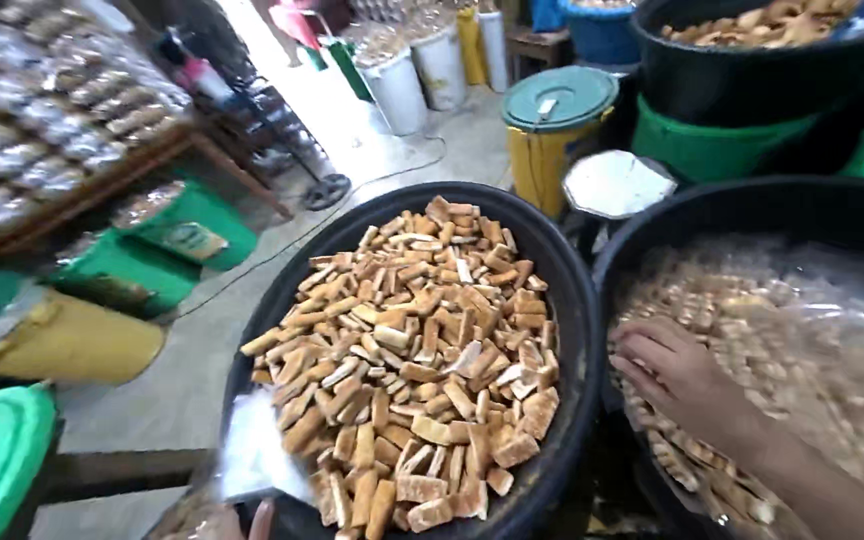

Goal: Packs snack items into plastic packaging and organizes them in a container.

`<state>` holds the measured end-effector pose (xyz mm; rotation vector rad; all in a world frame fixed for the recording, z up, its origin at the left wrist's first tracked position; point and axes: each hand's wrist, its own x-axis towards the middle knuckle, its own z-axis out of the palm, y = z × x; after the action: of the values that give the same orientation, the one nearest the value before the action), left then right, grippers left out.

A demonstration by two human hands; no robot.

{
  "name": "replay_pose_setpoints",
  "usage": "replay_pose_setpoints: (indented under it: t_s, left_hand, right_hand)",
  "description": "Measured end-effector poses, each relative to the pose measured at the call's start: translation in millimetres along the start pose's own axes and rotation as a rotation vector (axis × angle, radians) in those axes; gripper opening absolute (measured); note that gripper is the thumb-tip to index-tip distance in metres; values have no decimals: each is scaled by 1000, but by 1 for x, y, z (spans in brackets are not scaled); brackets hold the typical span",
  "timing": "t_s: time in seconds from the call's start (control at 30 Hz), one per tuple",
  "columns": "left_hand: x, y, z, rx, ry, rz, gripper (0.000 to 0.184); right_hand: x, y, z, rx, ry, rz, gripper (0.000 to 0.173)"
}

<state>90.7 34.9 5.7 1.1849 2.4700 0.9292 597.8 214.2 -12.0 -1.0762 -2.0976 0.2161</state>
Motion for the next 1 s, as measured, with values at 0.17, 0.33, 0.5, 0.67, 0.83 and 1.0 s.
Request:
replay_pose_setpoints:
  t_s: [0.17,0.33,0.5,0.67,0.83,1.0]
  left_hand:
    - [22,5,19,214,170,132,34]
    - [20,16,20,229,309,181,32]
    - [6,13,21,208,244,184,29]
    - [-5,24,29,221,428,291,31]
    - [-33,60,39,225,177,549,28]
    - [-59,81,62,-90,-228,651,40]
  right_hand:
    - [118,-22,43,-133,-817,213,34]
    - [152,-15,98,-101,-815,136,39]
    - [153,-29,119,-153,-855,93,44]
    - [146,-27,114,-154,-846,152,44]
    - [147,-39,117,-245,-878,196,50]
    - [141,-62,107,-256,-916,255,41]
